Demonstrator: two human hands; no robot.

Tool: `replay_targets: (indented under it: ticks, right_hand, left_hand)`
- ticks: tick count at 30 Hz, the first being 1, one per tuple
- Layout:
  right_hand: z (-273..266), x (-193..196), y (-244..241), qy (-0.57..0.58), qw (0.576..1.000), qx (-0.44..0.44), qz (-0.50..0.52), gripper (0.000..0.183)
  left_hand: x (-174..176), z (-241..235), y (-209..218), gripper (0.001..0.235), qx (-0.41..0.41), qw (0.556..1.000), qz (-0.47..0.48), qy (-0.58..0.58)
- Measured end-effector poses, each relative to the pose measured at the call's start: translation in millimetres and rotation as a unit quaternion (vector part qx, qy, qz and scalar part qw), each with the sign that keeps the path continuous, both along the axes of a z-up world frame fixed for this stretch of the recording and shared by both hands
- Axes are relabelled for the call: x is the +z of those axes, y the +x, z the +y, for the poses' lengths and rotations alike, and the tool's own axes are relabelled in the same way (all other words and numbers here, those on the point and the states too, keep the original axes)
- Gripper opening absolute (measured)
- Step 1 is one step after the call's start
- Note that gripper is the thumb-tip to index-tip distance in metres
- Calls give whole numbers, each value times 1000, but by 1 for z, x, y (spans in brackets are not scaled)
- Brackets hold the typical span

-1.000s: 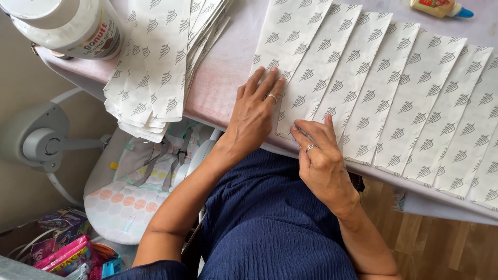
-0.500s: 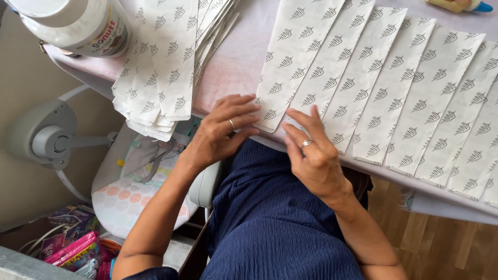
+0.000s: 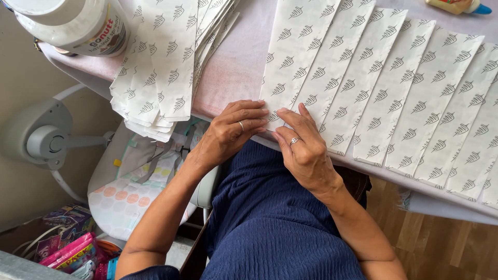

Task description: The person aligns several printed paper strips on a table, applies glue from a small bottle to the edges of the strips, and then folds the ends over to secure them before stacking the finished pieces together.

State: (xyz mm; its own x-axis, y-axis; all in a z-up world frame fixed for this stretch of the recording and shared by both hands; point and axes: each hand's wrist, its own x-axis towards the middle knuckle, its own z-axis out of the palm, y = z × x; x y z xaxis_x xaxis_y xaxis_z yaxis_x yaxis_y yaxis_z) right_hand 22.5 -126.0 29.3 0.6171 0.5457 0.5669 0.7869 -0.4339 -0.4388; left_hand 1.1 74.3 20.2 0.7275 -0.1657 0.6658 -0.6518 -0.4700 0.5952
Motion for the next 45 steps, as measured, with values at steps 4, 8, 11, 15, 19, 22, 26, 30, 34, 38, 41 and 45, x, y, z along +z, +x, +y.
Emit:
replay_targets:
  ticks: [4,8,11,15,19,22,26,30,34,38,41,45]
  right_hand:
    - [2,-2,3,2,1000,-10,2,10]
    - [3,-2,7,47,995,-32,79,10]
    - [2,7,8,59,989,-40,133,8]
    - [3,13,10,57,985,-41,155,9]
    - [2,15,8,53,985,-37,162,9]
    - [3,16,7,51,984,-45,164,7]
    - [2,11,8,45,988,-41,144,6]
    - [4,8,6,46,989,-55,132,8]
    - [3,8,4,47,989,-53,129,6]
    - [4,11,5,41,990,-49,125,5]
    - [2,8,3,37,990,-46,126,5]
    - [1,7,3,16,992,-44,121,16]
  left_hand:
    - [-8,-6,0,6,19,1000,12,-20]
    - [-11,-15,0,4,83,991,69,-78]
    - [-10,-18,-1,7,95,987,88,-94]
    - [0,-28,-5,17,120,983,92,-101]
    - [-11,-22,-6,15,124,979,122,-108]
    - [-9,-5,-8,20,124,978,120,-116]
    - [2,43,-12,20,337,930,-21,144]
    - [-6,65,-18,41,426,867,128,222]
    - [1,54,-14,30,395,887,126,203]
    - [-8,28,1,26,363,911,75,180]
    - [-16,3,9,33,296,935,82,176]
    - [-20,-11,13,42,254,944,93,190]
